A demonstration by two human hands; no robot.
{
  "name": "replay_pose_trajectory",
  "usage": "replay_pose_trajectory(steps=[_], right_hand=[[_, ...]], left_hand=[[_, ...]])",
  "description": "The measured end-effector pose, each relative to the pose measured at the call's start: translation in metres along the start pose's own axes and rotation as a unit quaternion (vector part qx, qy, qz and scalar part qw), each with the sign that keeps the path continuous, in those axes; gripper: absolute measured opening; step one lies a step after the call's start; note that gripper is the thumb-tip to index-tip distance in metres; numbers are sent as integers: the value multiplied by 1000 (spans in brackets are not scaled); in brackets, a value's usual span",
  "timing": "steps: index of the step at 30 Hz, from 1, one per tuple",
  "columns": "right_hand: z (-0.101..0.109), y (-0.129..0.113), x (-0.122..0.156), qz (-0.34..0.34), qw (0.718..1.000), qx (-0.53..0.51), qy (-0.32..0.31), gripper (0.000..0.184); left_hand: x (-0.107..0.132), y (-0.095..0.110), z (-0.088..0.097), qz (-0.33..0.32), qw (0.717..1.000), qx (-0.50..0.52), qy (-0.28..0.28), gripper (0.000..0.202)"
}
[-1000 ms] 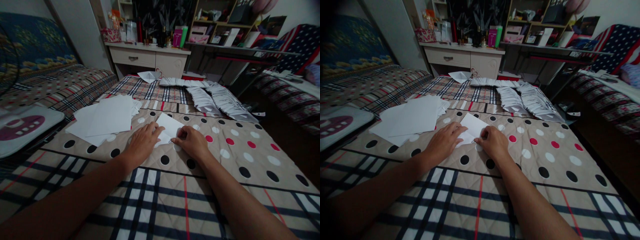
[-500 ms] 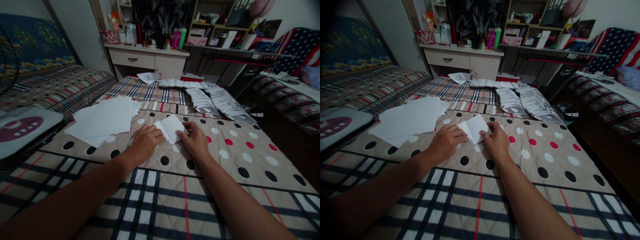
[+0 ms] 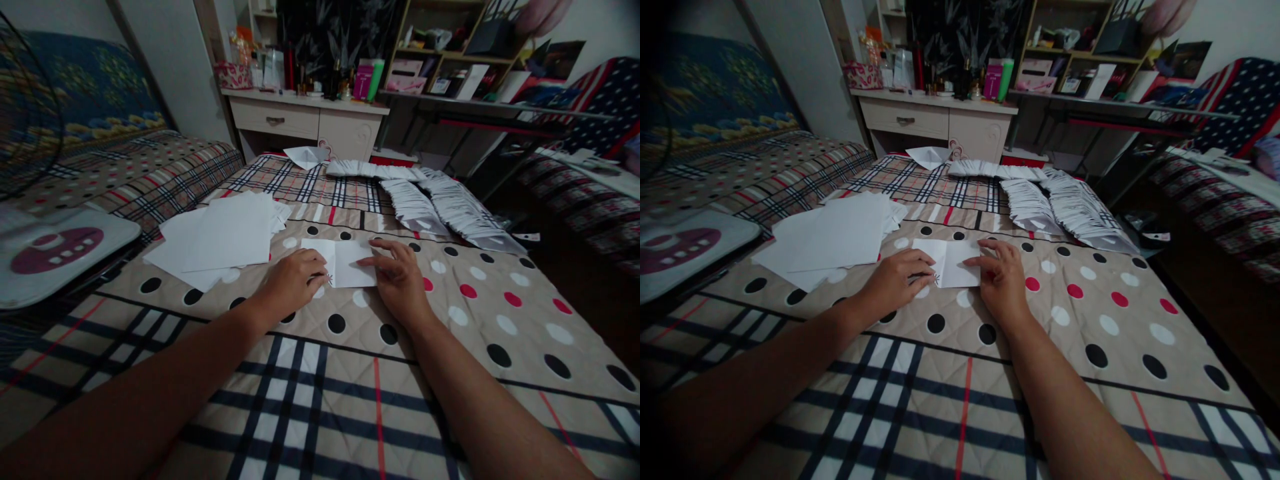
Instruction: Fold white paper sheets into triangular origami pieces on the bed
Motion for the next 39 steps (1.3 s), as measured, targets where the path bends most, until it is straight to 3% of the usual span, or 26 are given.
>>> replay_pose_trajectory(steps=[7, 14, 19, 22, 32, 39], right_hand=[[5, -7, -4, 55, 996, 67, -30, 39], [-12, -1, -3, 72, 990, 36, -119, 34], [-10, -22, 3, 112, 977, 51, -174, 47], [-10, -34, 8, 133, 968, 57, -204, 46], [-14, -42, 13, 180, 955, 85, -221, 34], [-15, -39, 15, 172, 960, 72, -208, 34]], left_hand=[[-2, -17, -3, 52, 991, 122, 26, 7], [-5, -23, -4, 108, 987, 115, 4, 10], [-7, -25, -3, 113, 985, 129, -14, 13], [-7, -26, -2, 100, 983, 156, -13, 13], [-5, -31, -6, 98, 982, 157, 25, 17], [-6, -27, -3, 83, 983, 164, 4, 18]])
Point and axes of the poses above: each hand's wrist, its own x-axis away from the middle knuckle, its own z-axis out of the back of the hand, y = z × x, the point moved 6 cm from there along -x, towards the middle knuckle, and after that the axes turned 5 degrees about -z, right-handed, at the moved point
